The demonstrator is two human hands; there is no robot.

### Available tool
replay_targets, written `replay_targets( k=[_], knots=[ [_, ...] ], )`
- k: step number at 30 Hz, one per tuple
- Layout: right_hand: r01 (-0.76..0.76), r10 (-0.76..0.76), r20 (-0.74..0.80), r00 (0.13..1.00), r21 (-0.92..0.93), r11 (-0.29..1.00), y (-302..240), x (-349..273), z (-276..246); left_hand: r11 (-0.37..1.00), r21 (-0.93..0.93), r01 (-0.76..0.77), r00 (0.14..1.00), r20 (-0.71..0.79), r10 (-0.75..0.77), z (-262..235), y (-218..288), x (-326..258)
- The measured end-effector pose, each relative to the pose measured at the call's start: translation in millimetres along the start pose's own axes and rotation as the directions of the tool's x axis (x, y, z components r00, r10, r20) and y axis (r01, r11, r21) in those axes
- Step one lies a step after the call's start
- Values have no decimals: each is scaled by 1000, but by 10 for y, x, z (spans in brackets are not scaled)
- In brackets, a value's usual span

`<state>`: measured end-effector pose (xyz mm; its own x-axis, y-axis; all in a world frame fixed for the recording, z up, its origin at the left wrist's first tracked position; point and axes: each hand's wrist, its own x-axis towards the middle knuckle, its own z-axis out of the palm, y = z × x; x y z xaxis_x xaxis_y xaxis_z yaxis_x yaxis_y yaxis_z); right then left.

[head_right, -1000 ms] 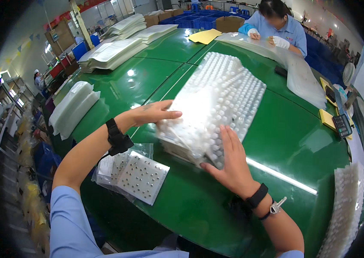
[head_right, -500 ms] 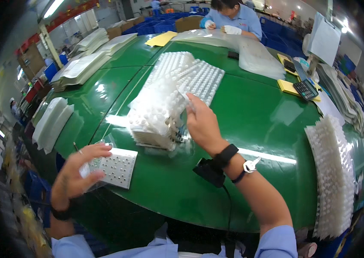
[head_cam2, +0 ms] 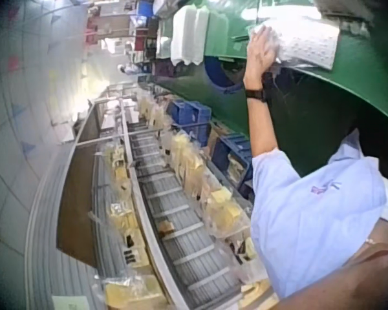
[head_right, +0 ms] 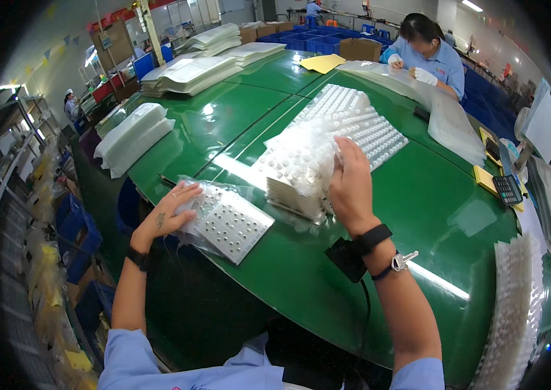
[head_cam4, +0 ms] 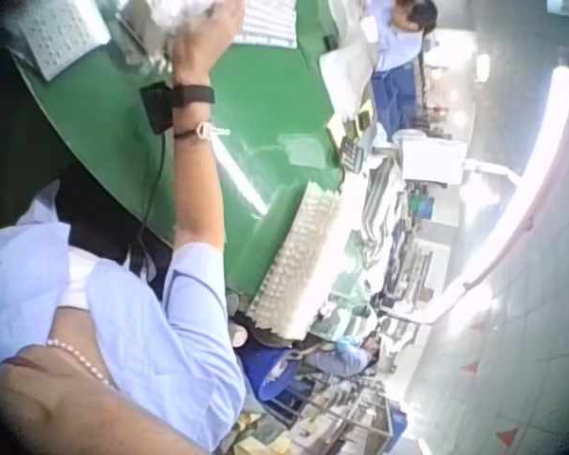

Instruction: Inspecting electronic keyboard membrane sheets, placing them into plastic bags, and labeling them using sticky notes.

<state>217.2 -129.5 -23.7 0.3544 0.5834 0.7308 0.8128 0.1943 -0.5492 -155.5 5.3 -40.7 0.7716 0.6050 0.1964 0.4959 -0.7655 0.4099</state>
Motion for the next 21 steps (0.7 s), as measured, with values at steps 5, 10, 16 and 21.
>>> replay_targets(
  k=[5, 10, 16, 21],
  knots=[
    [49, -39, 203, 978, -43, 998, -91, -112, 224, 995, -13, -98, 991, 91, 99, 58, 26, 395],
    [108, -58, 237, 970, -207, 972, -100, -215, 302, 996, -76, 48, 978, -199, -62, -91, 197, 228],
    [-79, 65, 312, 948, 33, 996, 7, 40, -92, 927, -368, 65, 927, -322, -192, 113, 1040, -333],
    [-107, 80, 272, 959, 85, 991, -76, 102, -794, 909, -382, -169, 981, -149, 120, 529, 1824, -411]
  ],
)
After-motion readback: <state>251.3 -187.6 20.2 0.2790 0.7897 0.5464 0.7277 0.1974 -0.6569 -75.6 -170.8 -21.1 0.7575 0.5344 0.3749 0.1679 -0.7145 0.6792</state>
